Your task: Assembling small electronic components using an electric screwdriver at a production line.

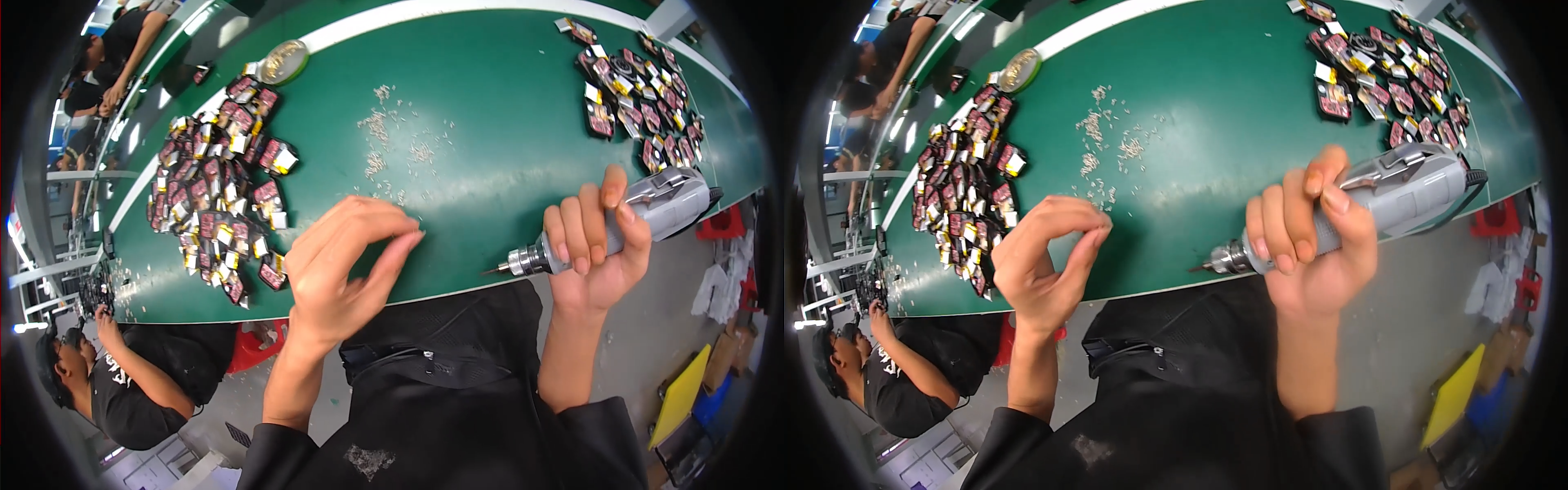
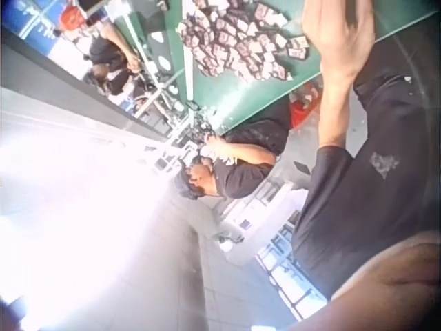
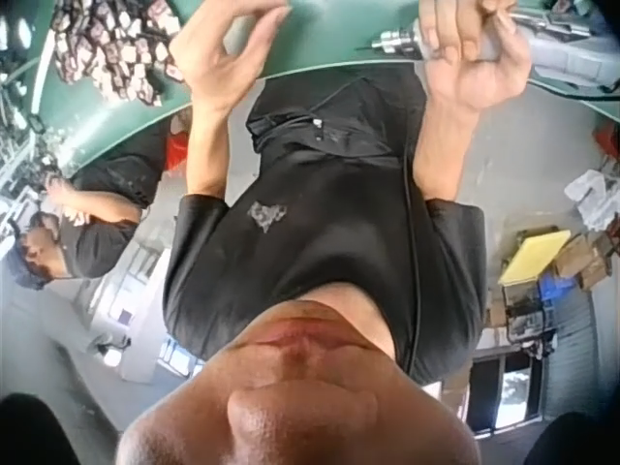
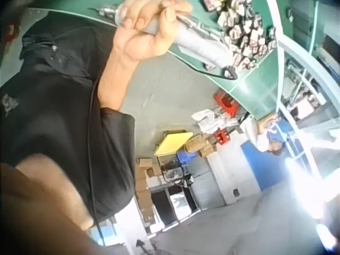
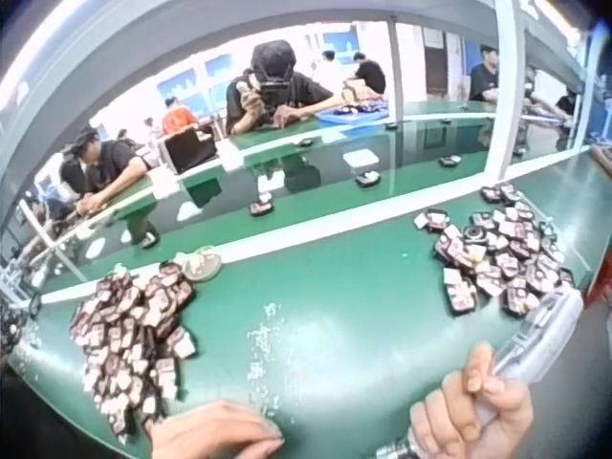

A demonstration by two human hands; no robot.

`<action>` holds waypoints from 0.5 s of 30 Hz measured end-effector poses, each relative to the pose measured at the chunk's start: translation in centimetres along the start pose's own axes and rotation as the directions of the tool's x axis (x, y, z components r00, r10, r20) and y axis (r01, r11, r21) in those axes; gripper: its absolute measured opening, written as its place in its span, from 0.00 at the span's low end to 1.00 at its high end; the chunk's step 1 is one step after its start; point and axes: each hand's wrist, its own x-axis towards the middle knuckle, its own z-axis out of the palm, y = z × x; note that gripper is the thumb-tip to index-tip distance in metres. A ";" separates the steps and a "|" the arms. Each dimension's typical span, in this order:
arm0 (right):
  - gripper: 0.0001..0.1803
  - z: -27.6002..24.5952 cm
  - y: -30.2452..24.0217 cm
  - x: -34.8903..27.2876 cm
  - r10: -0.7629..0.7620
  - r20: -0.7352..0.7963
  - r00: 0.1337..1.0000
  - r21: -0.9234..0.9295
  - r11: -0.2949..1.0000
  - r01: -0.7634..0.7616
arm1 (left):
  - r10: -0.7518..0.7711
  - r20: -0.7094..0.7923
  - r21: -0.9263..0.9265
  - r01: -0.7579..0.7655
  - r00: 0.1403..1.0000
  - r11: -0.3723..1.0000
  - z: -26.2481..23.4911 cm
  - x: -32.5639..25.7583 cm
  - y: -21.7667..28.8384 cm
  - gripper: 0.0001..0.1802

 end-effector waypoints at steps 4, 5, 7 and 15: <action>0.05 3.7 -0.2 0.1 -0.120 0.021 0.993 0.130 0.985 0.116 | -0.356 -0.012 -0.537 0.294 0.935 0.791 1.4 -2.4 1.9 0.08; 0.05 4.5 -0.2 0.0 -0.113 0.014 0.993 0.120 0.987 0.111 | -0.330 0.034 -0.571 0.289 0.943 0.768 1.5 -2.6 2.0 0.05; 0.05 5.6 0.0 0.0 -0.161 0.000 0.987 0.200 0.967 0.158 | -0.408 0.050 -0.683 0.329 0.912 0.652 2.1 -3.3 2.5 0.03; 0.05 6.7 1.0 -0.1 -0.191 -0.026 0.981 0.184 0.964 0.192 | -0.443 0.167 -0.842 0.361 0.881 0.400 2.6 -3.4 2.8 0.07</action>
